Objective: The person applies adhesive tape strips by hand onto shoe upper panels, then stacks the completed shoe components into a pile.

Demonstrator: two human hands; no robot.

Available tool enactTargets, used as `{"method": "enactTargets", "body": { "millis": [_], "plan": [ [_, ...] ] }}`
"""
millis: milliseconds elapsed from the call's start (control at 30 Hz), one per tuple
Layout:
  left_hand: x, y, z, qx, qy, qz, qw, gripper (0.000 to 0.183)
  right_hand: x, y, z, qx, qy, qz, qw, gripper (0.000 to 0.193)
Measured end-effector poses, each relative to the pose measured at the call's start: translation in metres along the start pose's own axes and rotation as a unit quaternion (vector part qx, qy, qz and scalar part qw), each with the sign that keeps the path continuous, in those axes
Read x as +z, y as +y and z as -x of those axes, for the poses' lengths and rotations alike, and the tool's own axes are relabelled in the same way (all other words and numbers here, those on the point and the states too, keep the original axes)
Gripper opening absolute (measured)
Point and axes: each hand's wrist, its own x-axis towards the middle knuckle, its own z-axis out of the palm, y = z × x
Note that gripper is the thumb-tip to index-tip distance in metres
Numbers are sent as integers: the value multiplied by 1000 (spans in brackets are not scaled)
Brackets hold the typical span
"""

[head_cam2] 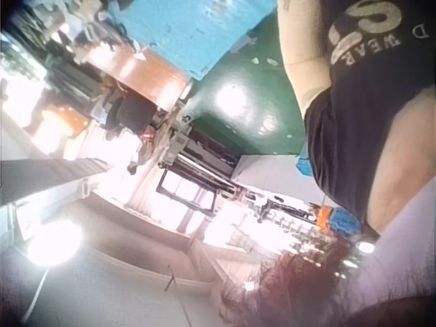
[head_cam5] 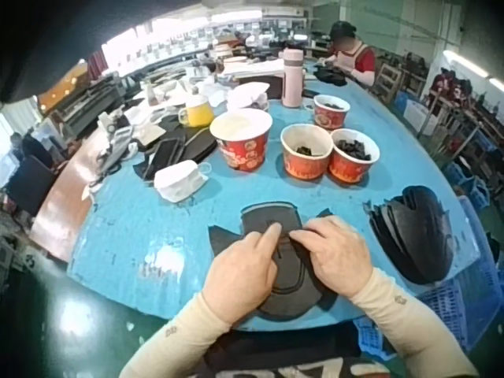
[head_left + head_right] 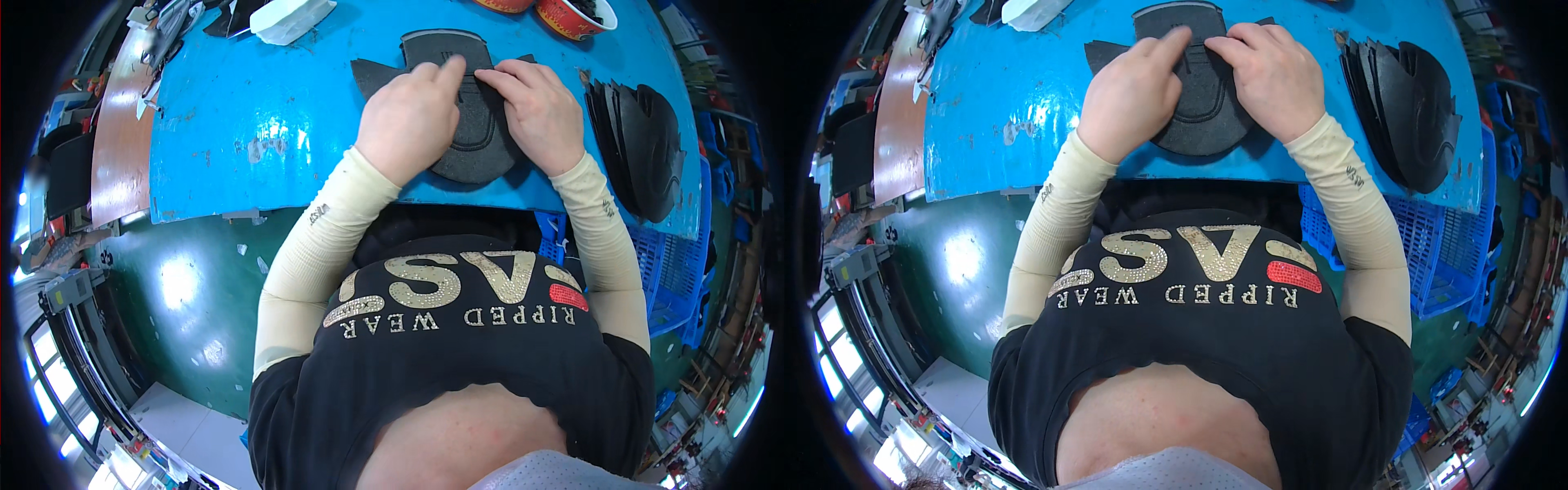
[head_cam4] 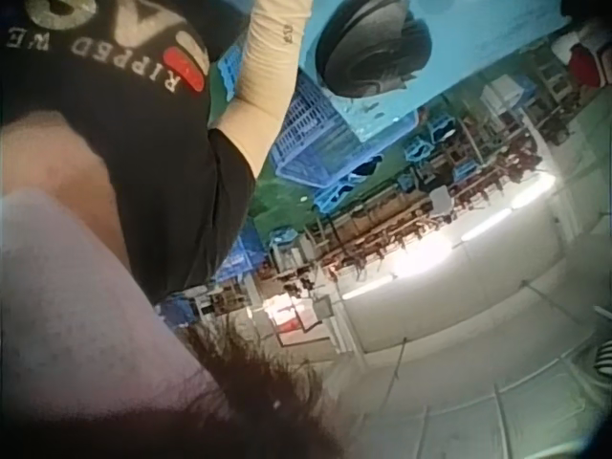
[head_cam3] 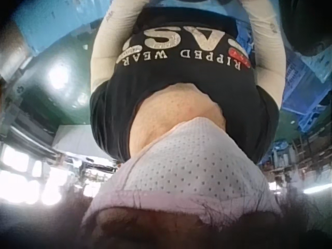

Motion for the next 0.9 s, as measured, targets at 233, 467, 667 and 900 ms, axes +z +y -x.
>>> {"method": "enactTargets", "body": {
  "millis": [233, 467, 667, 900],
  "plan": [
    [-37, 12, 35, -240, 58, 628, 738, 21, -33, -51, 1, 249, -17, -590, 768, 14],
    [-12, 21, 50, -173, 149, 603, 764, 22, -18, -73, 1, 283, -45, -641, 712, 13],
    [-17, 28, 55, -151, 138, 579, 789, 23, -13, -86, 11, 168, 57, -512, 840, 15],
    [-12, 28, 47, -180, 71, 663, 724, 23, -10, -74, 18, 122, 95, -398, 904, 17]
  ]
}}
